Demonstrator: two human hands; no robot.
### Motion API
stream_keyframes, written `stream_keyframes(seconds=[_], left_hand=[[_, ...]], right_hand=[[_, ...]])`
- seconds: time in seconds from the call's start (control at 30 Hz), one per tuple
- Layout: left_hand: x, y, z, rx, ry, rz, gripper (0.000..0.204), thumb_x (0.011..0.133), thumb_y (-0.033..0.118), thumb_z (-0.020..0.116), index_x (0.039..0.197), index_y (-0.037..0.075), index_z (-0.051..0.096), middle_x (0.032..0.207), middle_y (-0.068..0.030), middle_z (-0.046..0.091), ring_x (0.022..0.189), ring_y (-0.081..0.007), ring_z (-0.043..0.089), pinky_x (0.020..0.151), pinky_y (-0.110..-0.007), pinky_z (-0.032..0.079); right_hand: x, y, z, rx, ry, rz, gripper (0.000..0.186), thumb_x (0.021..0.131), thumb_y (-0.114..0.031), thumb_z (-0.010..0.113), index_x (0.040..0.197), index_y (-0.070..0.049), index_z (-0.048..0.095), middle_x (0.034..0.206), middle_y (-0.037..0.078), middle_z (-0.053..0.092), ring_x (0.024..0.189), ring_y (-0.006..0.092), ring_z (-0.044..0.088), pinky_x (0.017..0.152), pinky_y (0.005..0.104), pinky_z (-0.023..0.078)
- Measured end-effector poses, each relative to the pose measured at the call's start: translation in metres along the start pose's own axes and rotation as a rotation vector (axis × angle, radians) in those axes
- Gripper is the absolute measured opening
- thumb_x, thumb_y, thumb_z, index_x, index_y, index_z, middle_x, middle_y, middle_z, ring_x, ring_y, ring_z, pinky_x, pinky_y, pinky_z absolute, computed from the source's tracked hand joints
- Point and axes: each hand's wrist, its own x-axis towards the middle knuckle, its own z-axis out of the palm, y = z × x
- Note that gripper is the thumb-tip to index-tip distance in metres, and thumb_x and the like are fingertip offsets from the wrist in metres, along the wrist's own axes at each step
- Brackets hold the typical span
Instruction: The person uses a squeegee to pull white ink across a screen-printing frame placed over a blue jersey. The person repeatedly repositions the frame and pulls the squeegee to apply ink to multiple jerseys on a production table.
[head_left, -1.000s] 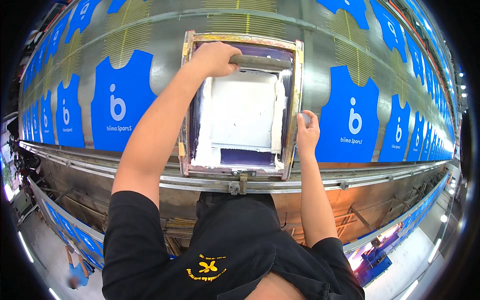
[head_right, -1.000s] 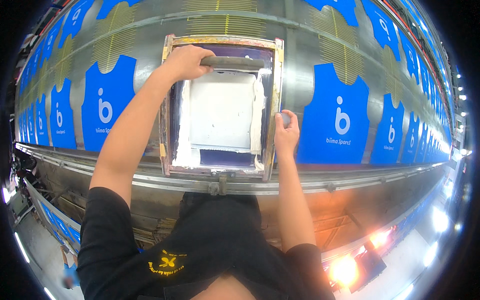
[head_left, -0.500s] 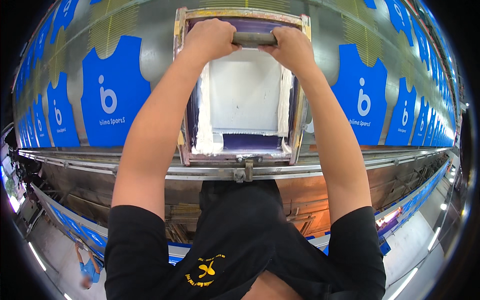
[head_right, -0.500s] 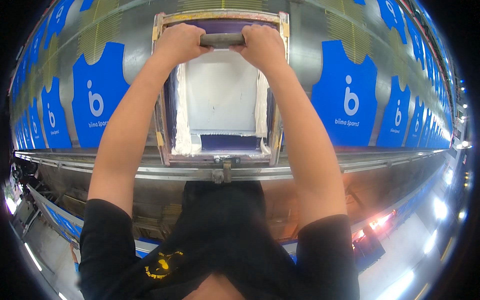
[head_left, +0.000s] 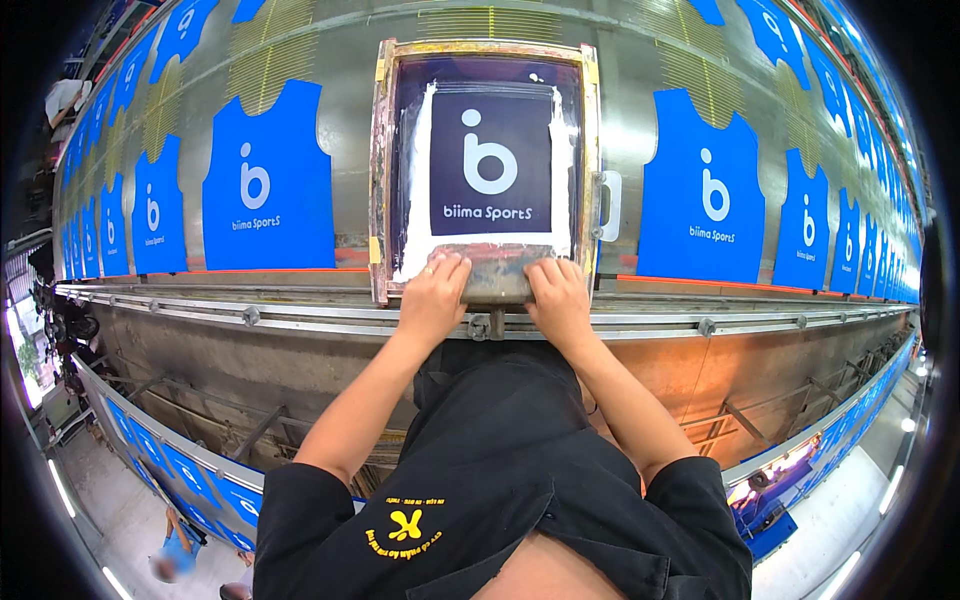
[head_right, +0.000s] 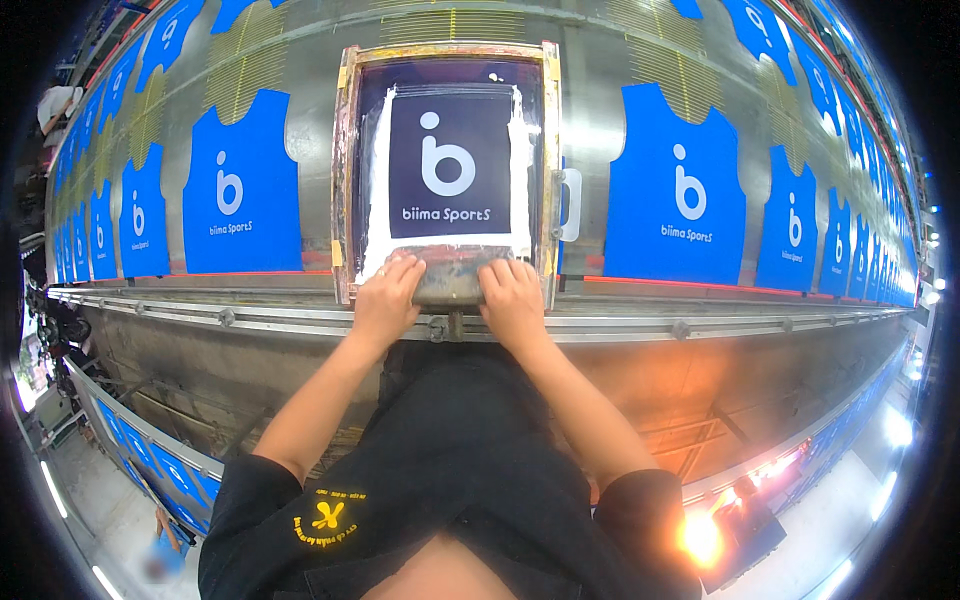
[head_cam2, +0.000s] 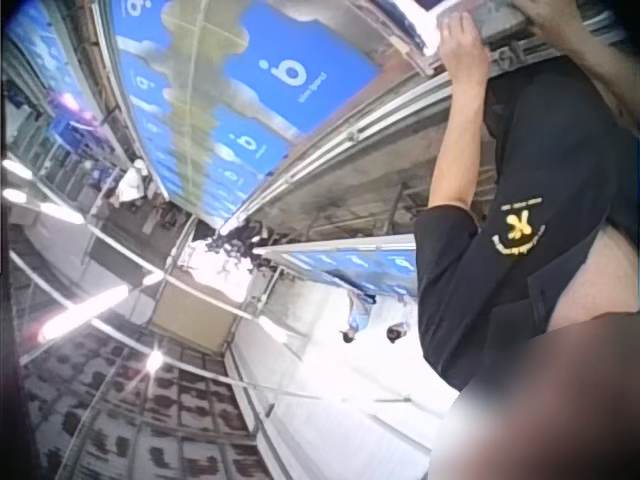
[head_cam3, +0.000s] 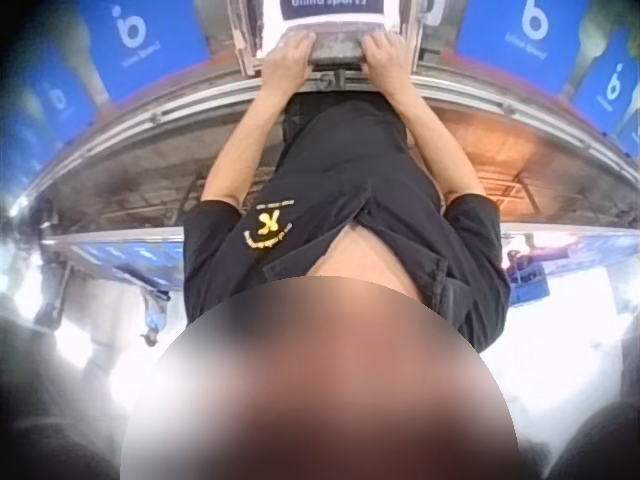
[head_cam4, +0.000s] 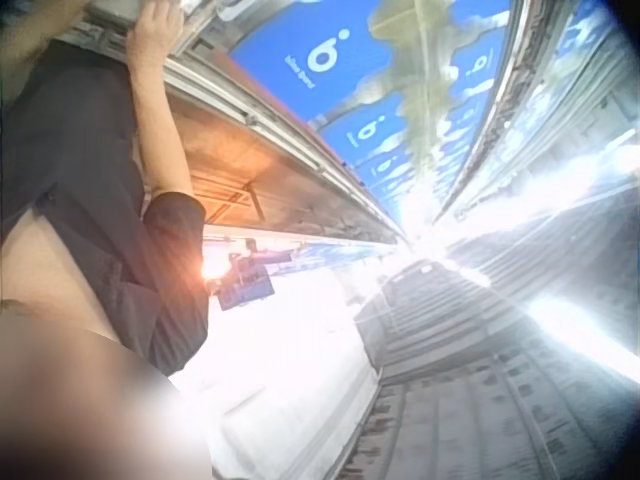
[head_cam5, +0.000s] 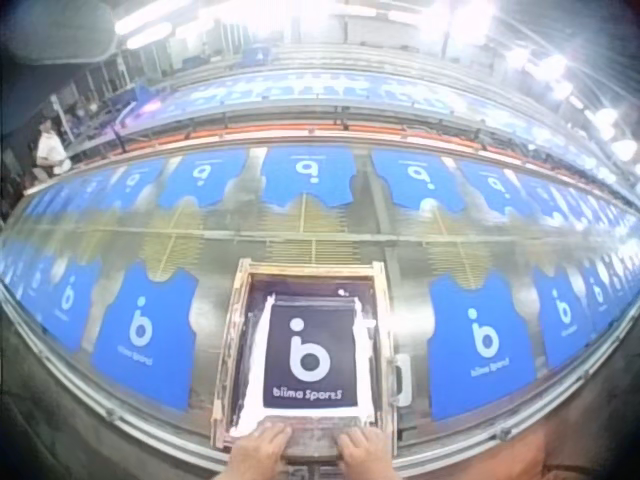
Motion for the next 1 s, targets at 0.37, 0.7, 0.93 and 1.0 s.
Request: stream_keyframes(seconds=[0.37,0.7,0.93,1.0], left_hand=[[0.120,-0.038,-0.060,0.023,-0.337,0.025,0.040,0.088,0.053,0.078,0.091,0.013,0.074,0.090,-0.0090,0.077,0.090,-0.0309,0.076,0.074,-0.050,0.057],[0.331,-0.141,-0.055,0.086,-0.285,0.026,0.043,0.082,0.053,0.082,0.093,0.011,0.078,0.089,-0.0122,0.077,0.093,-0.0347,0.075,0.082,-0.048,0.058],[0.170,-0.084,-0.022,0.079,-0.228,0.016,0.035,0.081,0.045,0.085,0.093,0.015,0.073,0.088,-0.0067,0.074,0.081,-0.0306,0.076,0.071,-0.046,0.059],[0.121,-0.065,-0.021,0.016,-0.253,-0.001,0.031,0.074,0.034,0.090,0.091,0.015,0.073,0.084,-0.0053,0.073,0.079,-0.0269,0.075,0.070,-0.044,0.058]], right_hand=[[0.089,0.035,-0.043,0.020,0.009,-0.015,0.031,0.076,-0.030,0.090,0.091,-0.011,0.070,0.082,0.009,0.064,0.081,0.0332,0.064,0.077,0.0477,0.050],[0.296,0.112,-0.037,-0.071,0.003,0.179,0.042,0.082,-0.043,0.086,0.090,-0.004,0.072,0.090,0.018,0.073,0.090,0.0407,0.070,0.081,0.0516,0.055],[0.151,0.064,-0.006,-0.034,0.031,0.054,0.035,0.073,-0.024,0.092,0.094,-0.008,0.069,0.086,0.012,0.068,0.084,0.0350,0.064,0.077,0.0474,0.050],[0.103,0.037,-0.006,-0.007,0.068,0.027,0.037,0.070,-0.020,0.093,0.096,-0.009,0.068,0.087,0.010,0.068,0.084,0.0331,0.064,0.078,0.0459,0.049]])
